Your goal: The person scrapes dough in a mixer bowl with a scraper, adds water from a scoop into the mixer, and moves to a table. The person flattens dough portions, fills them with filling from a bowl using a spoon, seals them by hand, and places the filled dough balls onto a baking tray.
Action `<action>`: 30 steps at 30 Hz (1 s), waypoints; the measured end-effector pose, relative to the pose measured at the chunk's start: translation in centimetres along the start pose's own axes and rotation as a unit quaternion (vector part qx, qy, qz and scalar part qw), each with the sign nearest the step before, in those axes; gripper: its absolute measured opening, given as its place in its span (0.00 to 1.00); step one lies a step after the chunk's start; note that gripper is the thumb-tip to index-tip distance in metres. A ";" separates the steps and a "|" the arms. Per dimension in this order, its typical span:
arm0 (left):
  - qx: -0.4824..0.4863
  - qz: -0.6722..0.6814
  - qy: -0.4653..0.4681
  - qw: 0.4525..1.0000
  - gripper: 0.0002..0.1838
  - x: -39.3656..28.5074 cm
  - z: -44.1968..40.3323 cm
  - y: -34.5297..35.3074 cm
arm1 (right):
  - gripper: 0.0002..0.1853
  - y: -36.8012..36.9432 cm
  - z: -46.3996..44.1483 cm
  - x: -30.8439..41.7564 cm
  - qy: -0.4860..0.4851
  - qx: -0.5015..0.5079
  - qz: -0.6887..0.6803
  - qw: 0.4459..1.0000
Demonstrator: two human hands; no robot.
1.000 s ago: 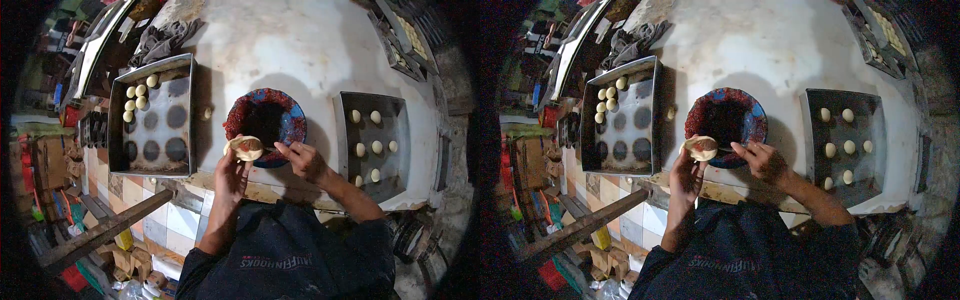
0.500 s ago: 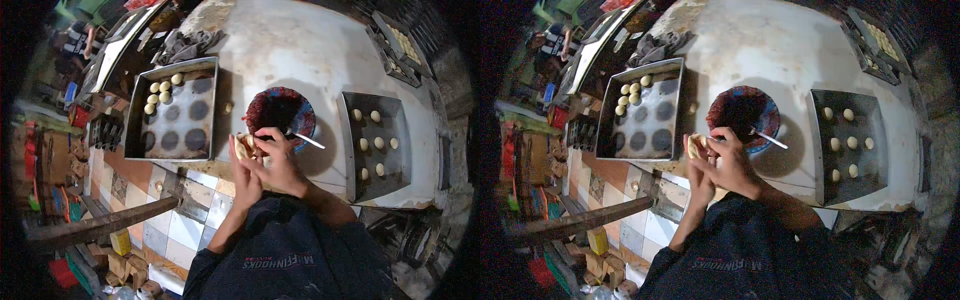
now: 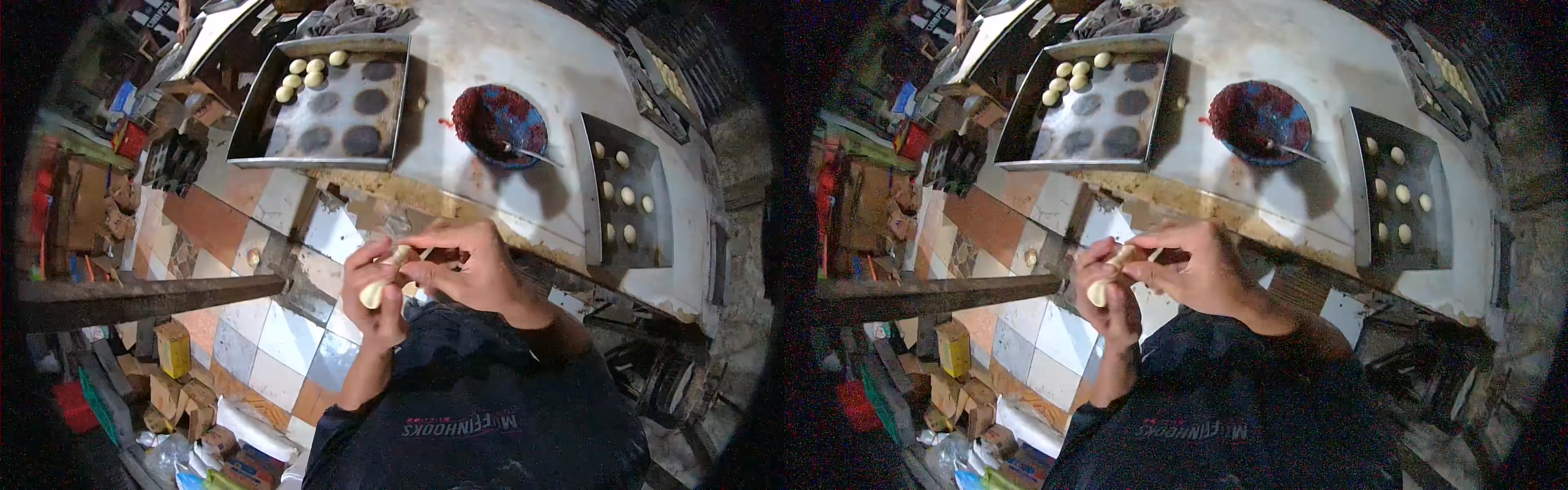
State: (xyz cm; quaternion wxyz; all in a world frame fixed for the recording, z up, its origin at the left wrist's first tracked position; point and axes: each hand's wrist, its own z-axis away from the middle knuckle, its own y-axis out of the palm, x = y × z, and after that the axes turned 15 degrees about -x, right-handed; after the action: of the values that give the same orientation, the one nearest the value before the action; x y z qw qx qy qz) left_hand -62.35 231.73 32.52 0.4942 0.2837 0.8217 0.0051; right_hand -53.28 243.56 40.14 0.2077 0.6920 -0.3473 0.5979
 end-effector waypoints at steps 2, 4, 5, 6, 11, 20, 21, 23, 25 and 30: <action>0.029 -0.130 0.122 0.984 0.16 -1.2 0.5 -0.5 | 0.13 0.6 1.6 0.4 -0.026 -0.041 -0.019 0.999; 0.019 -0.224 0.179 0.958 0.24 -1.7 0.8 -0.8 | 0.15 1.2 2.5 1.1 -0.084 -0.022 0.047 0.995; 0.033 -0.289 0.152 0.945 0.28 -2.4 1.2 -1.2 | 0.15 1.9 2.7 2.0 -0.162 -0.040 0.092 0.982; 0.049 -0.353 0.123 0.926 0.31 -3.2 1.5 -1.6 | 0.15 2.3 3.1 2.7 -0.238 -0.059 0.135 0.960; 0.030 -0.120 -0.071 0.990 0.34 -4.8 1.2 -0.3 | 0.18 0.8 4.1 2.3 -0.332 -0.061 0.167 0.926; 0.148 0.128 -0.041 0.980 0.23 -1.7 1.5 8.9 | 0.15 -9.2 4.3 0.9 -0.167 -0.110 -0.014 0.980; 0.116 0.119 -0.022 0.986 0.20 -1.7 1.8 11.5 | 0.16 -10.6 4.3 0.3 -0.188 -0.134 -0.017 0.973; 0.068 0.074 -0.006 0.995 0.22 -1.2 2.6 16.2 | 0.17 -13.9 4.5 1.2 -0.199 -0.182 0.050 0.962; 0.061 0.089 -0.050 0.993 0.36 -0.7 4.2 21.1 | 0.18 -18.4 4.7 -0.6 -0.288 -0.204 0.129 0.927; 0.326 0.210 -0.120 0.914 0.39 0.7 5.7 33.5 | 0.10 -28.2 5.2 -3.6 -0.253 -0.265 -0.003 0.931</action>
State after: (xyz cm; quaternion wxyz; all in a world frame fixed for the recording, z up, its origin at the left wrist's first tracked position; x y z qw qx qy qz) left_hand -42.50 258.65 38.71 0.4569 0.5933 0.6337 -0.1940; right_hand -29.27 259.70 39.24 0.2907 0.7409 -0.5321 0.2888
